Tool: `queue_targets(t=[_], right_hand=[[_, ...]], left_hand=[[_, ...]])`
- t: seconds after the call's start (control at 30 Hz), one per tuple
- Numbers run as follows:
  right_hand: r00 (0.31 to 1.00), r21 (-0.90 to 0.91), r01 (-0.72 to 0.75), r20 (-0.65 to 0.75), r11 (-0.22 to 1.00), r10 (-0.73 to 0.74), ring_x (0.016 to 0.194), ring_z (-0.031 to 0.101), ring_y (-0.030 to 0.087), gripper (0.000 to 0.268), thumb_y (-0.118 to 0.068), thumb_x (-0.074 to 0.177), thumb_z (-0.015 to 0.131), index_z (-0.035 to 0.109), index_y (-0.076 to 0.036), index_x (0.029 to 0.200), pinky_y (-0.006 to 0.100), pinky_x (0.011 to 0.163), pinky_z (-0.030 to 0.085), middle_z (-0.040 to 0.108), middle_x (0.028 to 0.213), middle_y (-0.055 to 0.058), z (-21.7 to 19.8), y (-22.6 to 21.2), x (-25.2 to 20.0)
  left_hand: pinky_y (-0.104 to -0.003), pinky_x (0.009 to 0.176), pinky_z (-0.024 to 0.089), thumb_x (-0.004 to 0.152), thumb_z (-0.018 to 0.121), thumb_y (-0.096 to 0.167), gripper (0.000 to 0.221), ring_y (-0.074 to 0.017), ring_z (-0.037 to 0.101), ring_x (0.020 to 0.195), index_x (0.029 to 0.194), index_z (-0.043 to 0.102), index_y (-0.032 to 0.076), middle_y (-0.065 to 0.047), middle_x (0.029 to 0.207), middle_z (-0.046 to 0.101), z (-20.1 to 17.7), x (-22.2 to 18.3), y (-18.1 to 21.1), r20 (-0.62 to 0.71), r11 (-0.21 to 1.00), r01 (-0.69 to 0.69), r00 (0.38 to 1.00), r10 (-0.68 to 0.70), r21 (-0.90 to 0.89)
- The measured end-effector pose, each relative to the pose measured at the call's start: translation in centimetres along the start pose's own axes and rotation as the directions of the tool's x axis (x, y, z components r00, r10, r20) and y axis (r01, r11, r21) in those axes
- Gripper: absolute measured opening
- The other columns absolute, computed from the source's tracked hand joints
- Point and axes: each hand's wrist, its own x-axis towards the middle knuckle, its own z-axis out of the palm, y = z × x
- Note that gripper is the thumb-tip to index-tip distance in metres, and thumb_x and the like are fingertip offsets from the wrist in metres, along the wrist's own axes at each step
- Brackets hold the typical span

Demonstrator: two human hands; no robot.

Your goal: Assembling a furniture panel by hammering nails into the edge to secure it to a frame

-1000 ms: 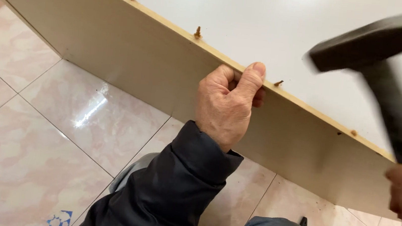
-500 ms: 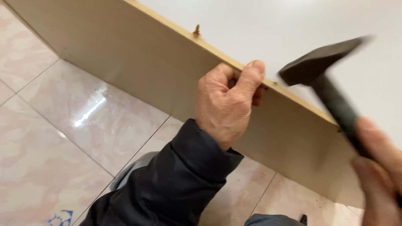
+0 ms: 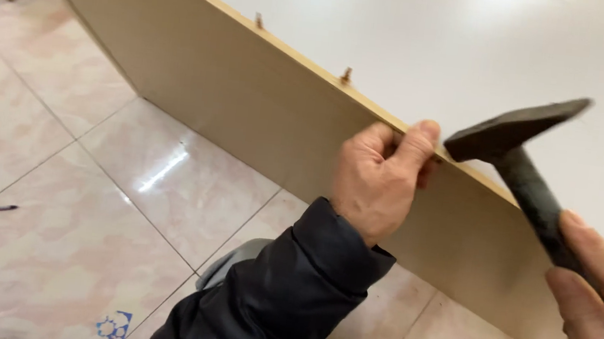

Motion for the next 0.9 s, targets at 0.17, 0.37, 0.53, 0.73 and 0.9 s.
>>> queue_targets(t=[0.17,0.37,0.53,0.73,0.9], right_hand=[[0.966,0.164,-0.258,0.023,0.952,0.258,0.072,0.047,0.027,0.056,0.000,0.104,0.053,0.057,-0.003,0.159,0.033,0.075,0.039,0.062,0.126,0.015,0.8,-1.4,0.9],[0.999,0.081,0.033,-0.039,0.996,-0.030,0.080,0.058,0.023,0.044,0.006,0.103,0.066,0.069,0.004,0.146,0.031,0.079,0.044,0.071,0.126,0.021,1.8,-5.4,2.4],[0.995,0.035,0.102,-0.005,0.994,-0.102,0.087,0.062,0.028,0.041,0.004,0.102,0.066,0.071,0.003,0.143,0.036,0.076,0.044,0.072,0.119,0.022,2.2,-8.1,4.2],[0.992,0.015,0.123,0.011,0.992,-0.123,0.079,0.060,0.026,0.042,0.004,0.103,0.067,0.070,0.002,0.145,0.035,0.070,0.044,0.071,0.115,0.020,2.6,-8.9,4.8],[0.998,0.083,0.063,0.003,0.995,-0.063,0.077,0.058,0.023,0.043,0.007,0.105,0.063,0.066,0.007,0.148,0.031,0.080,0.045,0.069,0.133,0.021,2.8,-9.1,5.5]], left_hand=[[-0.028,0.062,0.052,0.082,0.069,0.041,0.033,-0.0126,0.063,0.060,0.083,0.070,0.008,-0.004,0.066,0.071,-3.4,1.5,0.9,0.015,0.998,0.068,0.998,-0.069,0.016],[-0.033,0.058,0.062,0.084,0.069,0.033,0.037,-0.0222,0.064,0.059,0.074,0.068,-0.003,-0.014,0.066,0.064,-7.4,4.7,4.7,-0.105,0.962,0.110,0.985,-0.140,-0.251],[-0.030,0.064,0.060,0.078,0.075,0.029,0.033,-0.0172,0.064,0.053,0.062,0.060,0.004,-0.013,0.059,0.069,-7.5,7.2,3.7,-0.083,0.987,0.093,0.991,-0.104,-0.133],[-0.028,0.074,0.056,0.079,0.073,0.033,0.033,-0.0139,0.069,0.056,0.060,0.054,0.012,-0.007,0.058,0.070,-7.5,7.1,3.1,-0.085,0.991,0.074,0.993,-0.083,-0.110],[-0.027,0.078,0.054,0.078,0.073,0.034,0.034,-0.0135,0.070,0.057,0.060,0.053,0.014,-0.006,0.058,0.070,-7.5,7.9,2.4,-0.060,0.990,0.051,0.996,-0.060,-0.134]])
